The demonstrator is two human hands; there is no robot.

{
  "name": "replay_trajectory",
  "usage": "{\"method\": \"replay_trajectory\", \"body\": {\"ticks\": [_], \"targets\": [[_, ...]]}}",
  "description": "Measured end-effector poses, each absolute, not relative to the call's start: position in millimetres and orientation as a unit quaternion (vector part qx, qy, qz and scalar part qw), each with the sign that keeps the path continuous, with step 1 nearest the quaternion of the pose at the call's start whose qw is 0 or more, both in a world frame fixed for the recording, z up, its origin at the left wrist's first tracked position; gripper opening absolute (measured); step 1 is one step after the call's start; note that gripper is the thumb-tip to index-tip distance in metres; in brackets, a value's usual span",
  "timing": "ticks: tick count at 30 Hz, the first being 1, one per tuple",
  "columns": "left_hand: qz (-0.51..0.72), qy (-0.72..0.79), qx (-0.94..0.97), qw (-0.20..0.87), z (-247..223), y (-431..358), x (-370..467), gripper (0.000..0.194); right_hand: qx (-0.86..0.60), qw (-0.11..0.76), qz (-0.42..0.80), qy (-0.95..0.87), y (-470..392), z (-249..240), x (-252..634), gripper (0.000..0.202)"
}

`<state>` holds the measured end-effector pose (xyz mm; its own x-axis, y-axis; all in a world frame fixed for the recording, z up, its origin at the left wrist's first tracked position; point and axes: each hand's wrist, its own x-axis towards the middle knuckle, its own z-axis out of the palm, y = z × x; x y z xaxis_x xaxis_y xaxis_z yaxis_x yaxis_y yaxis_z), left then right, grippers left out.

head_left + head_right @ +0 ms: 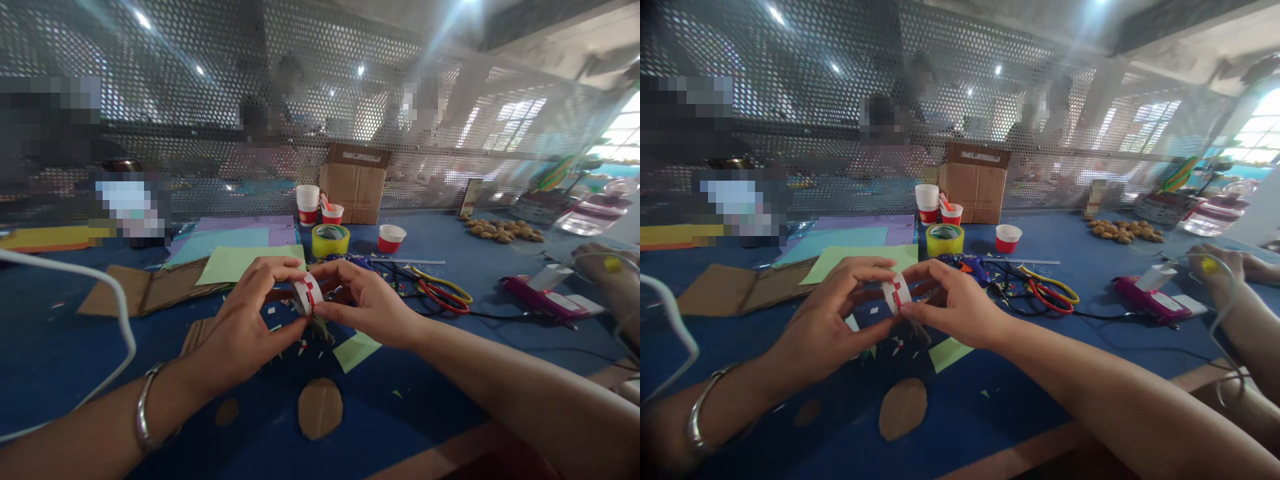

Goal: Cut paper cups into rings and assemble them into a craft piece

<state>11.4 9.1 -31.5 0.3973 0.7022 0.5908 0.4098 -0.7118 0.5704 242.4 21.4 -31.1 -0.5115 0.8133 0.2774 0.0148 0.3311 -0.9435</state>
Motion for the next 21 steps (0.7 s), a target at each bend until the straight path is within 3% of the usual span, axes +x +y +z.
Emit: {"method": "replay_trajectory", "body": {"ticks": [7, 21], "targets": [[0.397, 0.332, 0.849, 0.107, -28.9, 11.0, 9.3, 0.042, -0.292, 0.395, 0.501, -0.713, 21.6, -33.5, 242.3, 0.048], [0.381, 0.343, 0.855, 0.077, -28.0, 6.5, 14.6, 0.045, -0.325, 0.406, 0.449, -0.727, 13.9, -33.4, 235.8, 0.041]]}}
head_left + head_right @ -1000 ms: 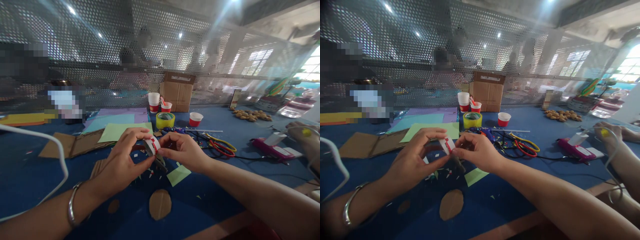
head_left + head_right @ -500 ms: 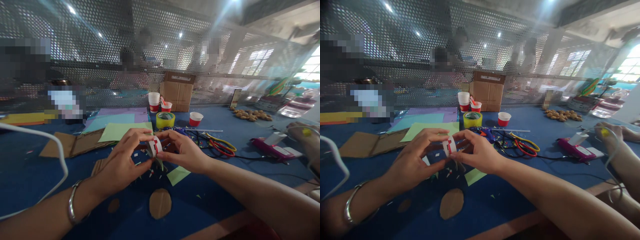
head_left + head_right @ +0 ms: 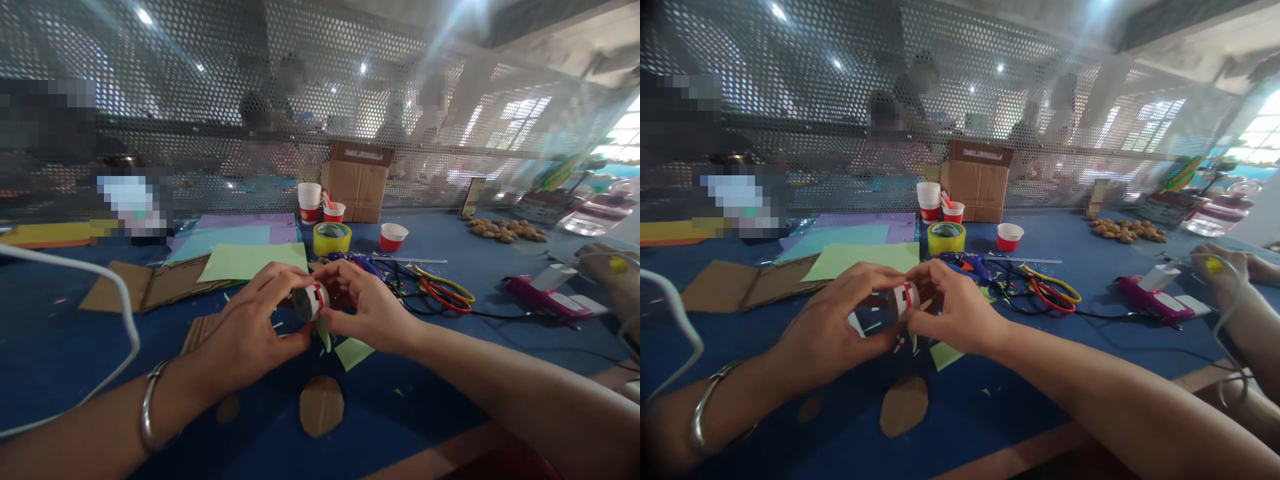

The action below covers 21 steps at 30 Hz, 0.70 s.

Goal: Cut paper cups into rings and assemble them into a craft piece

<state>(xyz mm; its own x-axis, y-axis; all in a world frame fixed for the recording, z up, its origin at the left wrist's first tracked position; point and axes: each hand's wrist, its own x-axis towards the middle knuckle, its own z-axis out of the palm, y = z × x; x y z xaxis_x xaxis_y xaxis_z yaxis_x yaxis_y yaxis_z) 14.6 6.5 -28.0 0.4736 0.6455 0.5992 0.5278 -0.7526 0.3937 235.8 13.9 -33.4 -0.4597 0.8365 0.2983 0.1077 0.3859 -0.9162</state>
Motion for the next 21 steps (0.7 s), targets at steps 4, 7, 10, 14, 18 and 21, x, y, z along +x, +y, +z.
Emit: {"method": "replay_trajectory", "body": {"ticks": [4, 7, 10, 14, 18, 21], "targets": [[0.386, 0.354, 0.842, 0.131, -26.5, 6.8, 15.1, 0.044, -0.320, 0.414, 0.453, -0.722, 15.3, -34.8, 235.8, 0.042], [0.378, 0.363, 0.825, 0.210, -25.5, 8.4, 15.4, 0.041, -0.317, 0.410, 0.470, -0.715, 18.2, -37.5, 237.1, 0.041], [0.374, 0.356, 0.815, 0.264, -25.4, 10.4, 15.2, 0.040, -0.312, 0.409, 0.481, -0.710, 19.8, -39.6, 238.5, 0.040], [0.379, 0.349, 0.804, 0.296, -26.2, 11.8, 15.5, 0.042, -0.313, 0.410, 0.487, -0.705, 19.2, -39.8, 239.5, 0.041], [0.382, 0.345, 0.800, 0.309, -27.7, 12.5, 15.3, 0.042, -0.309, 0.412, 0.487, -0.705, 18.8, -39.6, 240.5, 0.041], [0.379, 0.341, 0.804, 0.307, -29.1, 13.1, 14.0, 0.042, -0.306, 0.411, 0.484, -0.709, 19.0, -40.0, 241.2, 0.040]]}}
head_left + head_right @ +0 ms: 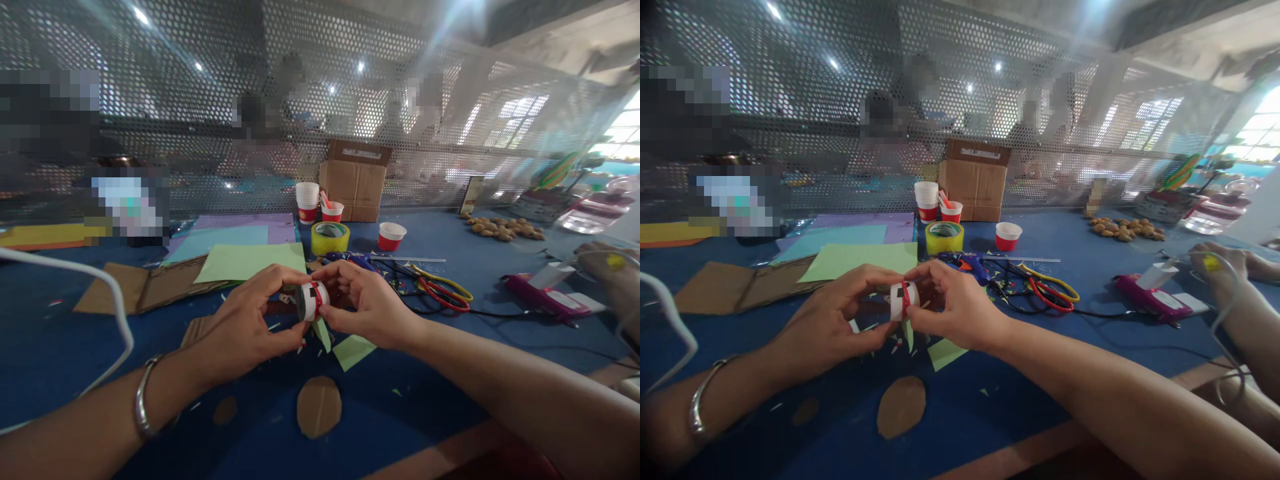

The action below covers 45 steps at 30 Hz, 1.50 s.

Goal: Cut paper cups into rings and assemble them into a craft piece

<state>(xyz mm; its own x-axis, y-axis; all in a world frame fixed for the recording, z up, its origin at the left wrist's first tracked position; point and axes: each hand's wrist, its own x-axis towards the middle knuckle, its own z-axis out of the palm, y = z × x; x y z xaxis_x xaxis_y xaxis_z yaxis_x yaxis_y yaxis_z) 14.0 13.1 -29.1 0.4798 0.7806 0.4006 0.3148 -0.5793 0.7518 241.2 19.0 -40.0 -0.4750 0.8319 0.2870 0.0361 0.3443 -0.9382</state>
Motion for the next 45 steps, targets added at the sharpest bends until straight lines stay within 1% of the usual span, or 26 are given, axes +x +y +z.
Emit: {"method": "replay_trajectory", "body": {"ticks": [10, 20, 29, 45], "targets": [[0.380, 0.343, 0.812, 0.281, -30.4, 13.7, 13.1, 0.044, -0.308, 0.408, 0.486, -0.709, 19.5, -37.9, 241.6, 0.043], [0.401, 0.326, 0.806, 0.289, -33.6, 12.6, 10.8, 0.042, -0.296, 0.406, 0.496, -0.708, 16.7, -30.5, 244.6, 0.039], [0.407, 0.307, 0.793, 0.333, -33.5, 11.6, 11.8, 0.041, -0.291, 0.411, 0.501, -0.703, 16.7, -30.9, 245.6, 0.038], [0.417, 0.291, 0.784, 0.355, -36.3, 14.2, 13.4, 0.041, -0.302, 0.415, 0.490, -0.705, 15.5, -29.2, 244.9, 0.037]]}}
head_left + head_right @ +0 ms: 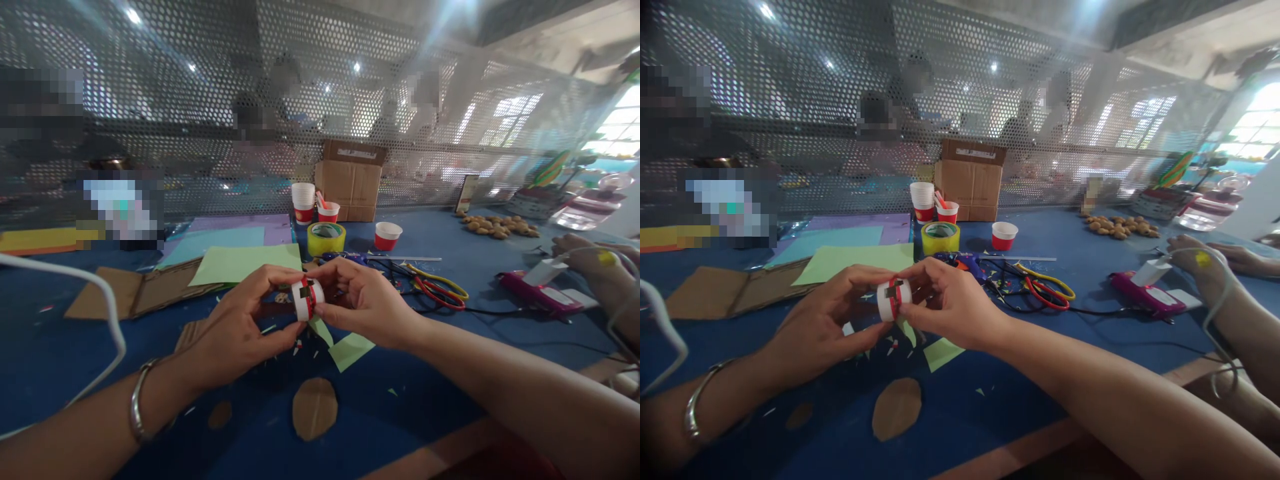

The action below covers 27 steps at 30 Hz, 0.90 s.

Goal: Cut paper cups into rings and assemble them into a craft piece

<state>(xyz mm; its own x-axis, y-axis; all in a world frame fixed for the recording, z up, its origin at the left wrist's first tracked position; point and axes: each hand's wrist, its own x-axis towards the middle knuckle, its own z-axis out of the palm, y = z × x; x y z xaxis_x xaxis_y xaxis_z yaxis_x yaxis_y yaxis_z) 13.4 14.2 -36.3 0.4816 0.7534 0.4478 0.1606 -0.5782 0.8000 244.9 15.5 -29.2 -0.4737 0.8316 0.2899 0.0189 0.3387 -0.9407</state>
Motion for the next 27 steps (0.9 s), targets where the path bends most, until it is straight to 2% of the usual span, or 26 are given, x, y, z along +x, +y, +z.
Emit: {"method": "replay_trajectory", "body": {"ticks": [12, 19, 27], "targets": [[0.391, 0.320, 0.803, 0.316, -36.7, 15.9, 12.4, 0.041, -0.304, 0.408, 0.466, -0.724, 15.5, -30.8, 246.3, 0.039], [0.379, 0.355, 0.805, 0.288, -36.5, 14.2, 14.0, 0.040, -0.322, 0.406, 0.458, -0.723, 16.1, -29.7, 244.8, 0.030], [0.393, 0.378, 0.819, 0.179, -36.9, 11.9, 18.8, 0.035, -0.347, 0.390, 0.334, -0.785, 10.5, -30.0, 240.4, 0.047]]}}
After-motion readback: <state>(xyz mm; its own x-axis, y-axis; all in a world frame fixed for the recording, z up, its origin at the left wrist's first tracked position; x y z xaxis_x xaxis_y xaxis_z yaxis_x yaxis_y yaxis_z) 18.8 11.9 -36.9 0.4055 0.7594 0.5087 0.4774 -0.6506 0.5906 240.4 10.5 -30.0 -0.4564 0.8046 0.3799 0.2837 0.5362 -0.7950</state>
